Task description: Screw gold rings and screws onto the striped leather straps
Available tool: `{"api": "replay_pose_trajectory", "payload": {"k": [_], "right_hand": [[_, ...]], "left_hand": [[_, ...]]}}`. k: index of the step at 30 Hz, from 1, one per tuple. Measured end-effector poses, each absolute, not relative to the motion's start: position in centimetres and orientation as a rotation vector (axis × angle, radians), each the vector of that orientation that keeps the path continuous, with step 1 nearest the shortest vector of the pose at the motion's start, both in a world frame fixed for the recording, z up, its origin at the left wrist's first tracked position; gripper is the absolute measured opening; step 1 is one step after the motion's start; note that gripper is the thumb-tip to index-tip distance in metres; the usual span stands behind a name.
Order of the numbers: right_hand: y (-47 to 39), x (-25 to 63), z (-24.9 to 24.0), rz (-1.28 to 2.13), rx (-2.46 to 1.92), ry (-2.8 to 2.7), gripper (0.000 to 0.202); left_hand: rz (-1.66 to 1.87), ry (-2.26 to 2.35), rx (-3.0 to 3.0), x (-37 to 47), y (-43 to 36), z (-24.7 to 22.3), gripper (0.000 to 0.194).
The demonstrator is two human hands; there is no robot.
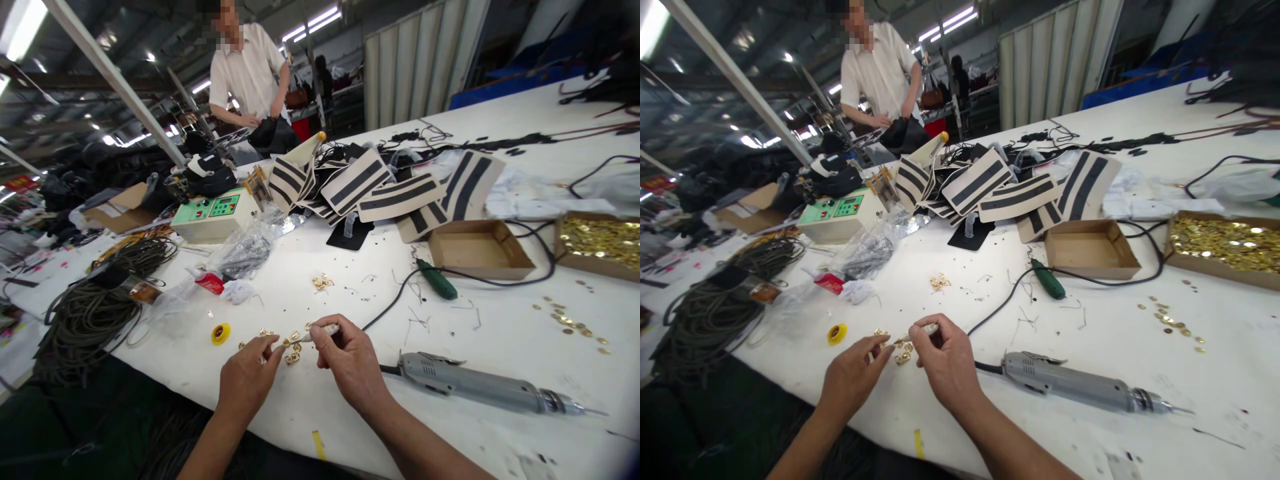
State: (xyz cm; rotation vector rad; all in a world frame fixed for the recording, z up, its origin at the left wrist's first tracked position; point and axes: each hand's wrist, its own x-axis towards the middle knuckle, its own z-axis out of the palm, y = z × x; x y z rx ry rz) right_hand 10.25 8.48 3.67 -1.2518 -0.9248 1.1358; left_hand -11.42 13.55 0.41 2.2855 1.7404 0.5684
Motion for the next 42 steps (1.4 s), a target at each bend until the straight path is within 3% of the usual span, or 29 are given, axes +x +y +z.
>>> {"api": "replay_pose_trajectory", "payload": {"k": [11,18,28,35,42], "right_hand": [[8.8,12.0,4.1,1.239,-1.081,-0.696,0.035],[9.2,12.0,3.3,1.26,-1.074,-0.649,0.036],[9.4,11.2,2.8,1.211,-1.065,-0.614,0.031],[9.5,9.4,2.4,1.183,-1.155,-0.825,0.029],[12.4,1.3,5.6,1.164,-1.264,-1.263,0.037]], "left_hand": [[0.408,1.429,2.512,-1.0,27.4,0.3,0.035],[0.309,1.334,2.497,0.3,29.8,-0.3,0.022],[0.783,1.456,2.097,-5.1,25.8,0.3,0.017],[1.213,1.574,1.479,-15.3,17.9,-0.1,0.03],[1.375,1.592,1.096,-21.8,12.6,-3.2,0.049]]}}
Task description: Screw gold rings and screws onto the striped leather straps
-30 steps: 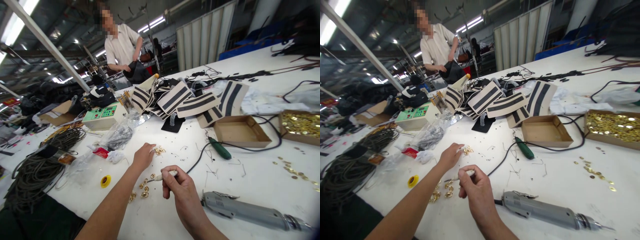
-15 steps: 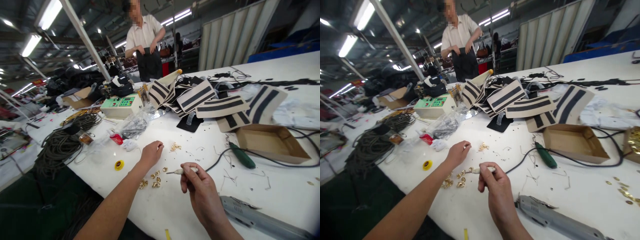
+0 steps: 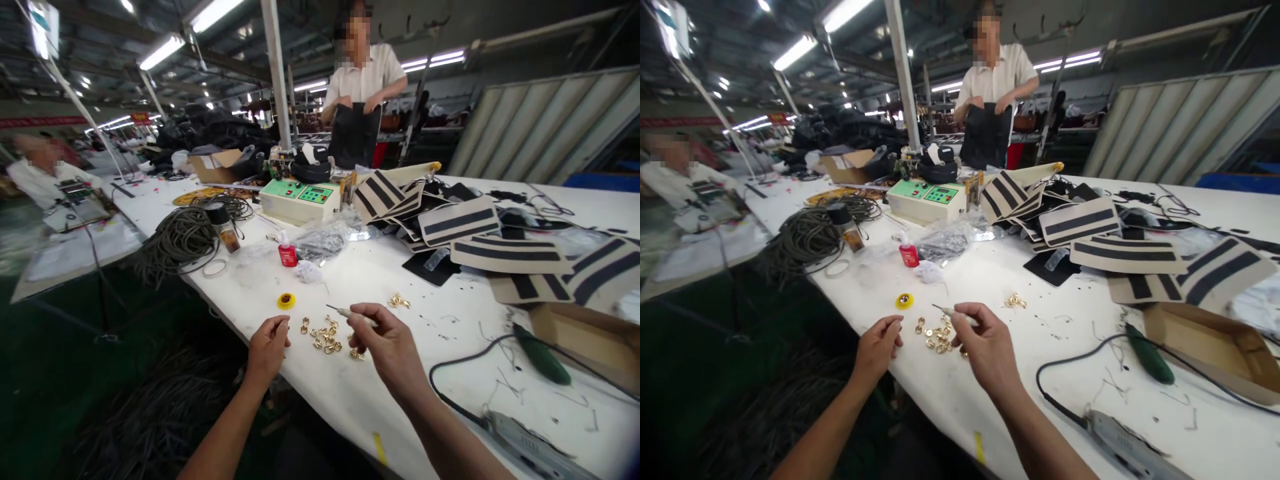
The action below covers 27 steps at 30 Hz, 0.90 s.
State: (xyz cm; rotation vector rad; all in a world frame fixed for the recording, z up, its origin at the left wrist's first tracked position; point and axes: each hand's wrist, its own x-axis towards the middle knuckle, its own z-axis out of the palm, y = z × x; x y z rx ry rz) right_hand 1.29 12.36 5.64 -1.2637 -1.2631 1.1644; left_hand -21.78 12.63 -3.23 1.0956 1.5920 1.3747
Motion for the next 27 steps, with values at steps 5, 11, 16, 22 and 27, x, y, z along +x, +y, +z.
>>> {"api": "replay_pose_trajectory", "payload": {"k": [5,11,16,22,27], "right_hand": [[17.5,-5.1,3.8,0.962,-1.324,-1.719,0.026],[21.8,-9.0,1.5,0.598,-1.454,-2.018,0.017],[22.3,-9.9,0.4,0.527,-1.544,-2.092,0.016],[22.4,-9.7,0.0,0.529,-1.562,-2.128,0.019],[22.0,-9.8,0.1,0.56,-1.578,-2.122,0.019]], "left_hand": [[1.448,1.52,0.95,-22.1,12.6,-3.6,0.054],[1.495,1.463,0.865,-22.4,12.9,-4.2,0.045],[1.493,1.458,0.842,-22.5,13.2,-4.9,0.04],[1.438,1.548,0.842,-22.1,13.9,-5.1,0.032],[1.402,1.547,0.879,-22.0,13.4,-4.6,0.032]]}}
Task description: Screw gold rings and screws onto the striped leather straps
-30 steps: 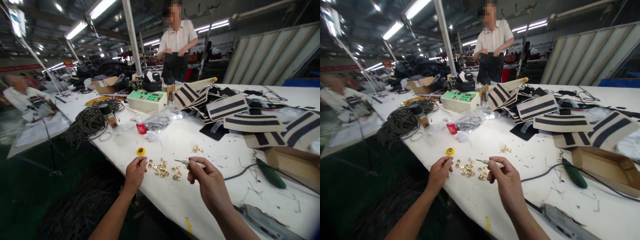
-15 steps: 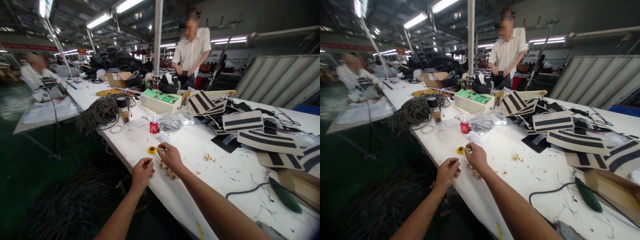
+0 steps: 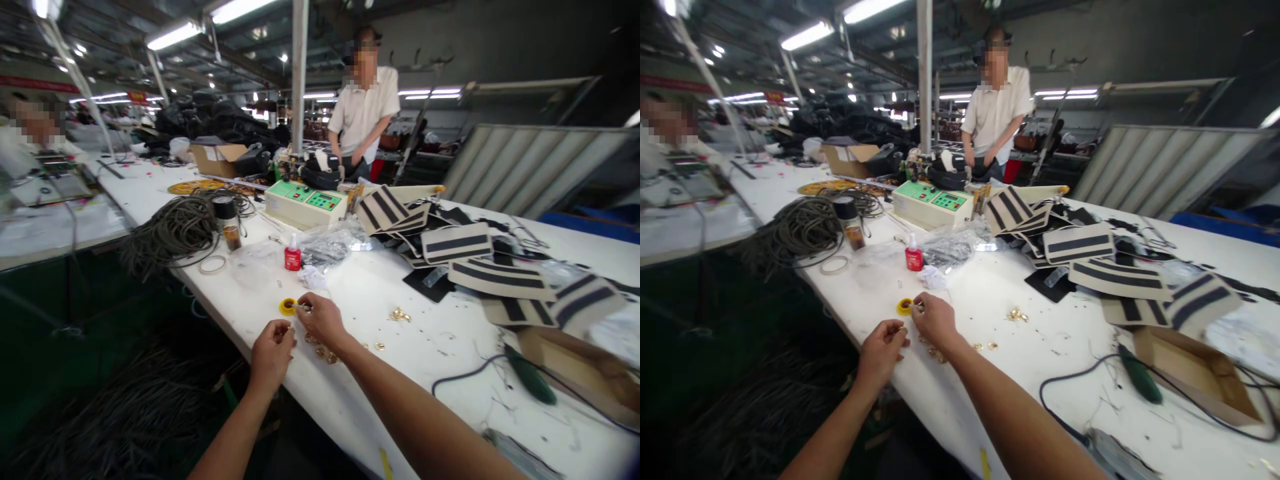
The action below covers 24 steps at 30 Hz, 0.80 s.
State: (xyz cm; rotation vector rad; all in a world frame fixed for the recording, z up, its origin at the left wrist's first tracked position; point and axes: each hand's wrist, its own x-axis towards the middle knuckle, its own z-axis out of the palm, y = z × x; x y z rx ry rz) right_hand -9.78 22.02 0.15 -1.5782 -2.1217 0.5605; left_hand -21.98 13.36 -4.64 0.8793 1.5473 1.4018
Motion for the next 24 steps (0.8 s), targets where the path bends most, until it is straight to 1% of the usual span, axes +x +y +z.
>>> {"api": "replay_pose_trajectory", "payload": {"k": [4,9,11,14,16,20,24], "right_hand": [[21.7,-9.4,0.6,0.611,-1.573,-2.119,0.02],[21.4,-8.6,1.5,0.697,-1.569,-1.962,0.022],[20.6,-7.9,2.1,0.881,-1.49,-1.809,0.022],[18.3,-5.7,3.2,1.257,-1.257,-1.392,0.021],[16.1,-3.3,3.8,1.377,-1.144,-1.163,0.023],[11.4,2.7,3.7,1.432,-1.112,-0.951,0.027],[8.6,7.1,2.3,1.402,-1.145,-0.916,0.035]], "left_hand": [[1.349,1.603,0.926,-22.3,13.3,-5.4,0.045],[1.324,1.593,0.947,-22.4,14.0,-6.3,0.058],[1.335,1.606,0.954,-22.4,13.7,-6.1,0.062],[1.343,1.644,0.935,-22.1,12.7,-5.5,0.067],[1.346,1.633,0.92,-21.2,11.6,-4.9,0.069],[1.345,1.484,0.953,-17.3,9.4,-3.8,0.067],[1.298,1.361,1.058,-13.2,7.9,-4.2,0.053]]}}
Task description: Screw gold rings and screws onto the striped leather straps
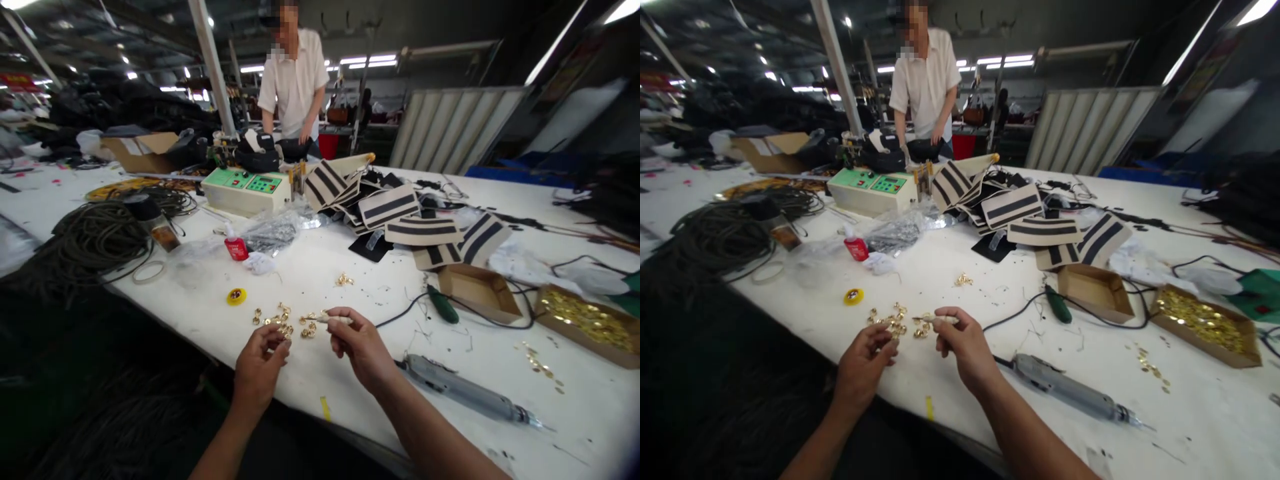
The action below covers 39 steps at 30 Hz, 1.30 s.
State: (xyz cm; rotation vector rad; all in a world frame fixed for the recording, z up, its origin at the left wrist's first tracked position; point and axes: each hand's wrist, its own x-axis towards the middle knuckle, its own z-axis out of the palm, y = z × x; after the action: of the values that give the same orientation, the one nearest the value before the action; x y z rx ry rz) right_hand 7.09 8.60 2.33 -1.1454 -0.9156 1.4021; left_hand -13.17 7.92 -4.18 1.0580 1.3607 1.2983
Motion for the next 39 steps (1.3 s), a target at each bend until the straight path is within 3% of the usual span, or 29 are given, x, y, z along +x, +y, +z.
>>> {"api": "replay_pose_trajectory", "payload": {"k": [13,39], "right_hand": [[6.8,7.6,0.8,1.144,-1.369,-1.318,0.028],[7.0,7.1,0.1,0.981,-1.484,-1.49,0.019]], "left_hand": [[1.202,1.487,1.336,-11.2,6.7,-4.8,0.057],[1.186,1.512,1.468,-11.2,6.5,-4.6,0.057]]}}
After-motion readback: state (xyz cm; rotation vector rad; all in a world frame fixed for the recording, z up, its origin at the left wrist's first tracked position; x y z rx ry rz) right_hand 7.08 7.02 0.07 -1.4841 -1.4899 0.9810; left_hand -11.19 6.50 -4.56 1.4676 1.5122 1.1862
